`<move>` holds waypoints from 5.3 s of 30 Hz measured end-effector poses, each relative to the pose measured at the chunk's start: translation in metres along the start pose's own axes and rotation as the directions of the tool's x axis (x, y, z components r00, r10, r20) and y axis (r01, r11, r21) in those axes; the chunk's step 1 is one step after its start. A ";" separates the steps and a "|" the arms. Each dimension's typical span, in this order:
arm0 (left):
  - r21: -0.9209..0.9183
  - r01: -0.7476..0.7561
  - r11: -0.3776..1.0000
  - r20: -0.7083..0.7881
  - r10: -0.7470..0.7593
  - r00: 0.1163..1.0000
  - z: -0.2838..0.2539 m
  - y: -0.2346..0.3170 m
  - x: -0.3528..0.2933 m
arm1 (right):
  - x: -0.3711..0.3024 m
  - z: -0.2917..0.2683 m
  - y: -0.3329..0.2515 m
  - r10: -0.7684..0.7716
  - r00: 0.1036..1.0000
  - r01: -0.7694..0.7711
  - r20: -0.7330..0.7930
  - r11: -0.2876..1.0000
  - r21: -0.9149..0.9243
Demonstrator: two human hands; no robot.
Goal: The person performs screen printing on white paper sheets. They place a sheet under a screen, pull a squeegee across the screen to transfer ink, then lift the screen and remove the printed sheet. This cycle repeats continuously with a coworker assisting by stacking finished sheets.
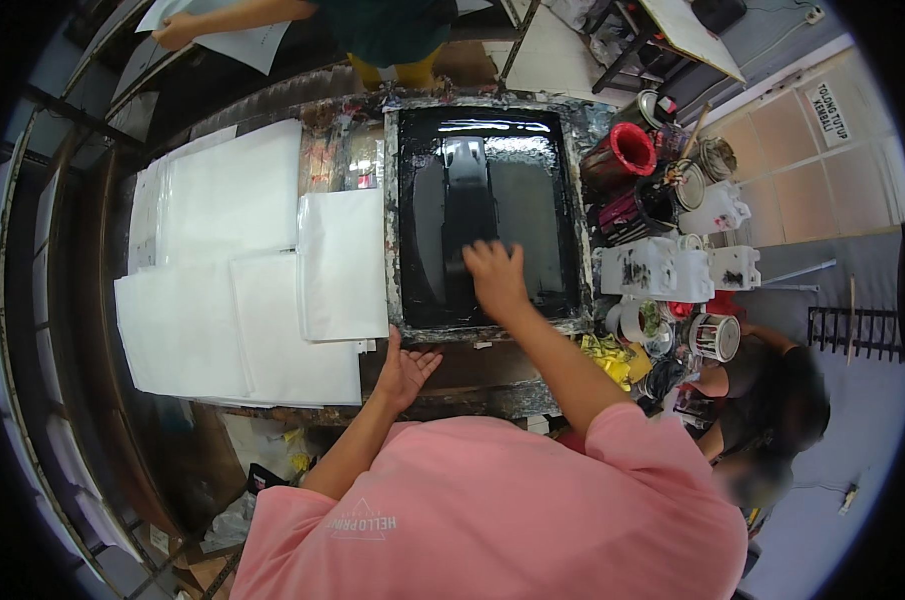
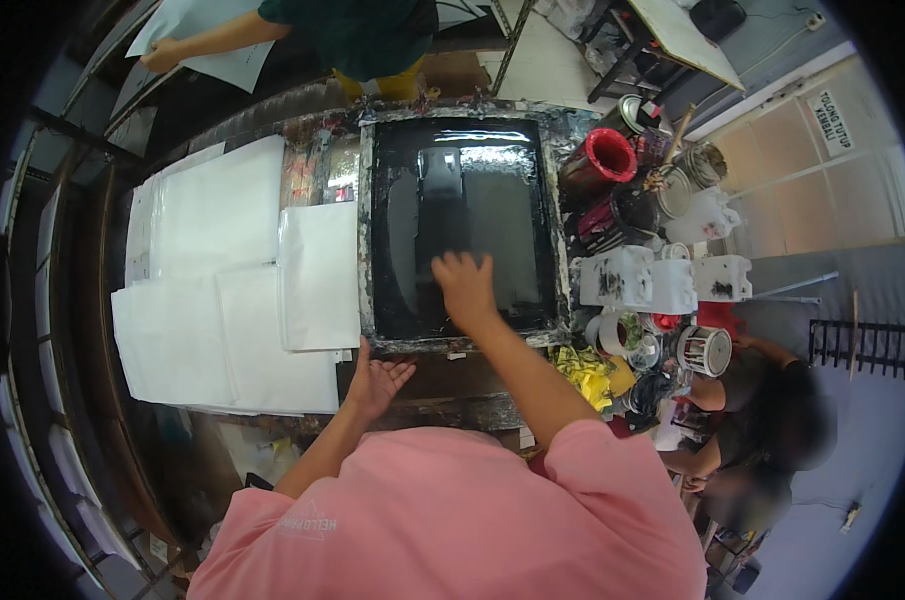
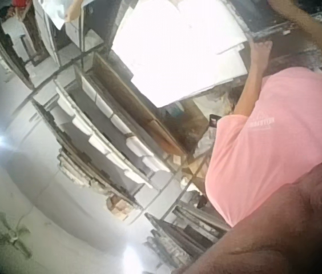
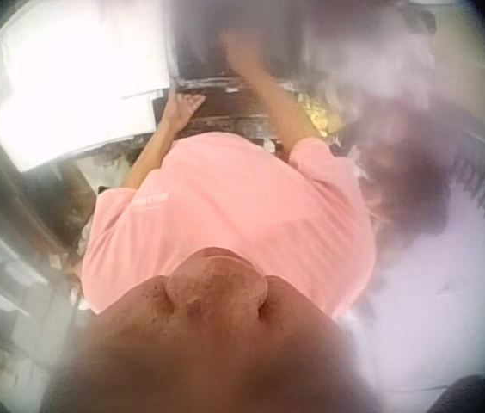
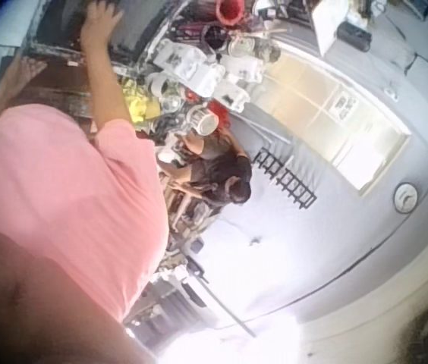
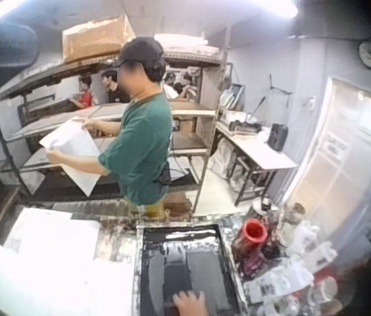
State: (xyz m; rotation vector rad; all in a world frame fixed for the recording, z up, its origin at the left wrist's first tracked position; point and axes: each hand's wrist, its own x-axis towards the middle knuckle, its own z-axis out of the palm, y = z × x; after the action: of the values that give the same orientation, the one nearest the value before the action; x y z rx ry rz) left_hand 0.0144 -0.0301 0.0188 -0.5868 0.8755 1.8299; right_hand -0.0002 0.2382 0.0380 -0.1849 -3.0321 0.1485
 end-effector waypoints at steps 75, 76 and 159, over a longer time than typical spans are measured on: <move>0.681 -0.220 -0.698 0.625 0.398 0.672 0.022 -0.019 0.051 | 0.092 -0.287 -0.007 -0.058 0.875 0.042 -0.480 0.998 -0.044; 0.677 -0.222 -0.702 0.631 0.398 0.666 0.020 -0.020 0.051 | 0.091 -0.286 -0.009 -0.059 0.869 0.048 -0.492 0.998 -0.036; 0.845 0.210 -0.492 0.444 0.864 0.238 0.020 0.144 -0.052 | 0.080 -0.276 -0.009 -0.079 0.829 0.086 -0.554 0.996 -0.014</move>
State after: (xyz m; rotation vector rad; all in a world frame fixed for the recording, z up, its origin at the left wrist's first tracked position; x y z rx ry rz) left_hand -0.0971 -0.0809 0.1126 0.5705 3.3933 0.5112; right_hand -0.0506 0.2640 0.3198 -0.0749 -2.4478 0.0857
